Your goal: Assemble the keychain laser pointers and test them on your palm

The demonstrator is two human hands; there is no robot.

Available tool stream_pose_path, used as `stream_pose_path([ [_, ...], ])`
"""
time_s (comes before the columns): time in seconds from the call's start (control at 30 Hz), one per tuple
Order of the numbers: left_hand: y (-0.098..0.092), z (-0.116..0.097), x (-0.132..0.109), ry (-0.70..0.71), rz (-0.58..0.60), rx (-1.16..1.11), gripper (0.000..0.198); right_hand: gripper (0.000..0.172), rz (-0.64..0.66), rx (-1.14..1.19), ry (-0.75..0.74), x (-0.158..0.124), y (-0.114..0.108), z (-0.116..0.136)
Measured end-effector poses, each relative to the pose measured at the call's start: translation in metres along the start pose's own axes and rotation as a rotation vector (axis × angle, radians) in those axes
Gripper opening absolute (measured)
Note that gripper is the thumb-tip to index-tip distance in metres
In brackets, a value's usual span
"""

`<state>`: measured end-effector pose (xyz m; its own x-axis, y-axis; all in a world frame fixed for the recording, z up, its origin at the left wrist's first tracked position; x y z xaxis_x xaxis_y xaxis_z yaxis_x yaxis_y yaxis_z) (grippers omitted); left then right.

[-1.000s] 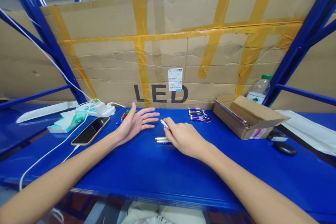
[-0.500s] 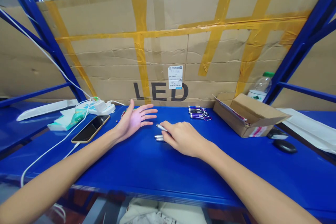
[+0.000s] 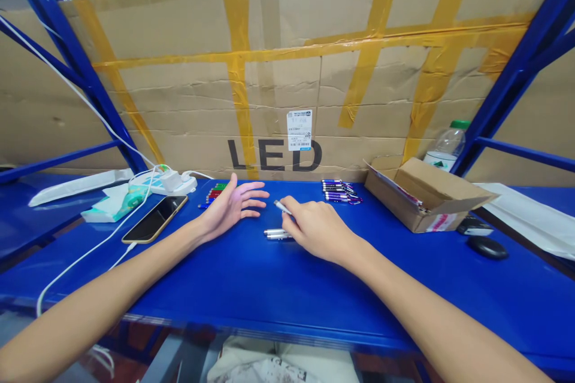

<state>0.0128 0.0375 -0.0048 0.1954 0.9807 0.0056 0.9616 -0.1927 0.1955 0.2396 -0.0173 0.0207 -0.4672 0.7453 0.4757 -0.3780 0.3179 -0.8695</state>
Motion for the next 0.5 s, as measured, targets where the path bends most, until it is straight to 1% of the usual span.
stream_pose_path([
  [0.07,0.000,-0.001,0.000,0.003,0.002,-0.013,0.078,0.028,0.096,0.033,-0.075,-0.001,0.001,0.004],
  [0.13,-0.001,-0.002,0.000,0.003,-0.007,-0.023,0.077,0.027,0.129,0.082,-0.111,-0.002,0.001,0.007],
  [0.2,-0.001,-0.003,0.000,0.002,-0.012,-0.024,0.077,0.031,0.090,0.116,-0.076,-0.001,0.000,0.006],
  [0.3,0.001,-0.003,0.000,0.000,0.000,-0.024,0.078,0.038,-0.020,0.138,0.019,0.000,-0.005,-0.001],
  [0.37,0.002,-0.003,-0.001,0.007,0.017,-0.029,0.079,0.036,-0.038,0.137,0.025,0.000,-0.007,-0.003],
  [0.5,0.003,-0.005,-0.002,0.034,0.029,-0.047,0.080,0.027,0.104,0.145,-0.091,-0.002,-0.004,0.003],
])
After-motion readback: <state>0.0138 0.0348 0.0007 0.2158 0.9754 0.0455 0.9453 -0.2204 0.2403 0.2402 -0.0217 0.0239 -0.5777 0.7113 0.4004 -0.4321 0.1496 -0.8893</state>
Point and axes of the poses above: each hand's wrist, its own x-axis towards the middle knuckle, its own y-axis out of the palm, z = x × y, the point moved 3 cm from there along x, towards the middle knuckle, and after that the axes turned 12 degrees about -z, right-handed, at the moved point
